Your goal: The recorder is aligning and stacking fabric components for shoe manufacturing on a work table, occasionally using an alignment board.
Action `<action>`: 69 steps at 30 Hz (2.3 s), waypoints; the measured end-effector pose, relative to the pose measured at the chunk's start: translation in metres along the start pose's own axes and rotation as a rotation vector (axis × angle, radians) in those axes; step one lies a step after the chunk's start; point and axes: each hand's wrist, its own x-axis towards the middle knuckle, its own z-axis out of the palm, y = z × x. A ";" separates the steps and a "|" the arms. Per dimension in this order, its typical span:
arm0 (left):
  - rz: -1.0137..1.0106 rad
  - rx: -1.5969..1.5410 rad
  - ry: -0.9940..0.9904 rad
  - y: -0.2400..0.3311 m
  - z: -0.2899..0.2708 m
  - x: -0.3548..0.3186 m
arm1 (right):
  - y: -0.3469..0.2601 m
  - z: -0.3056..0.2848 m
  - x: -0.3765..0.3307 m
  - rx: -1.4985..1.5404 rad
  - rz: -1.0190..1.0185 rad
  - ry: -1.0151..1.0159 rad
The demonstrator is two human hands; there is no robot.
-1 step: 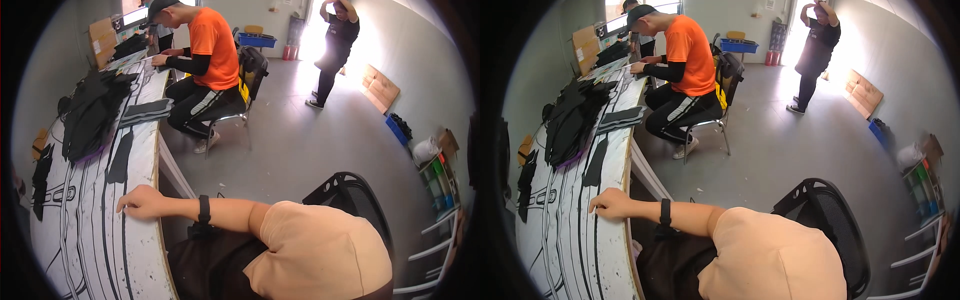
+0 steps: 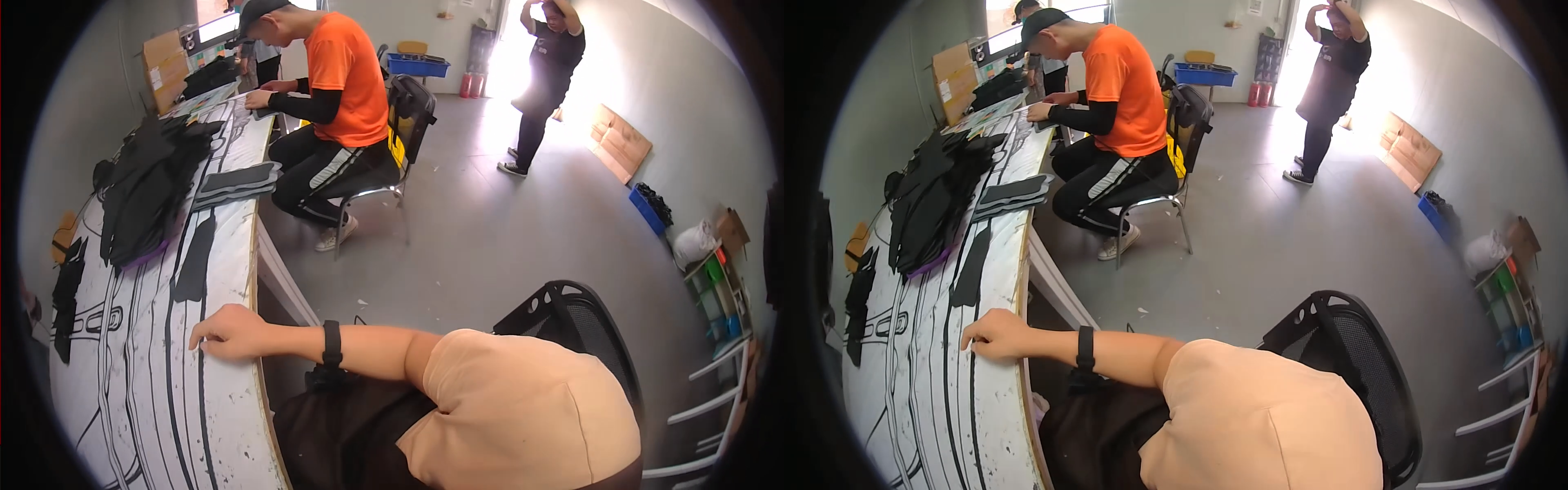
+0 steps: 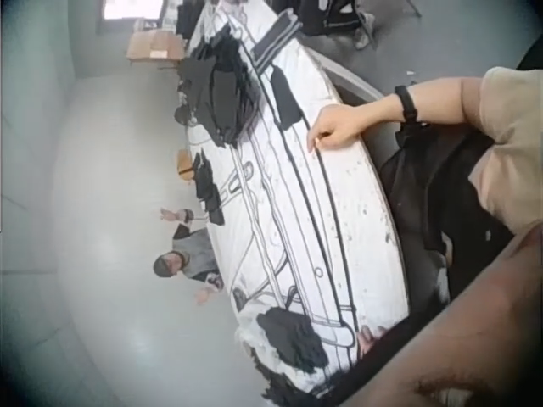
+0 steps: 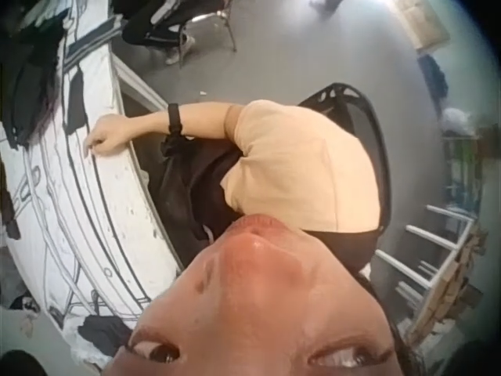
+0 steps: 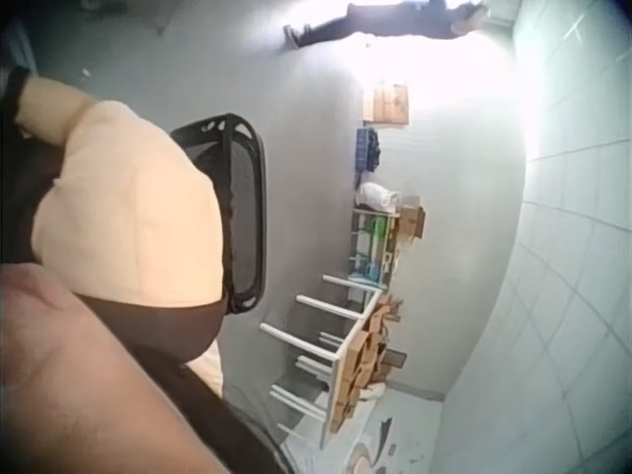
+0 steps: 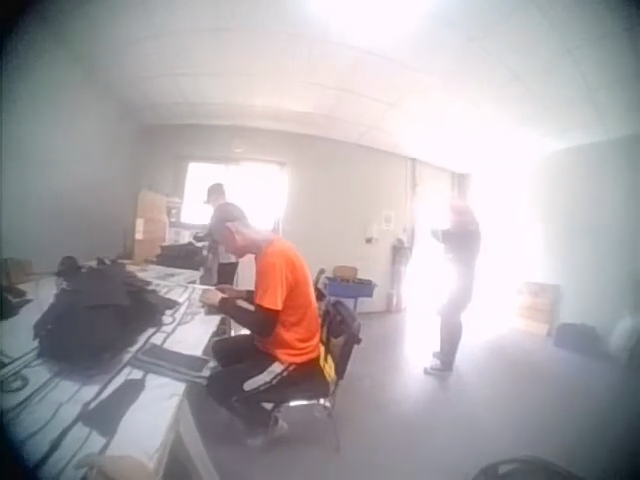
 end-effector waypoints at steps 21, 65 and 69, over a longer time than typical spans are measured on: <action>-0.123 -0.163 0.027 0.006 0.003 -0.030 | 0.006 0.004 -0.002 0.109 -0.039 -0.022; -0.456 -0.479 0.300 0.002 -0.031 -0.057 | -0.006 0.009 -0.001 0.113 -0.039 -0.088; -0.703 -0.423 0.446 0.046 -0.054 -0.136 | 0.000 -0.017 -0.009 0.121 0.004 -0.093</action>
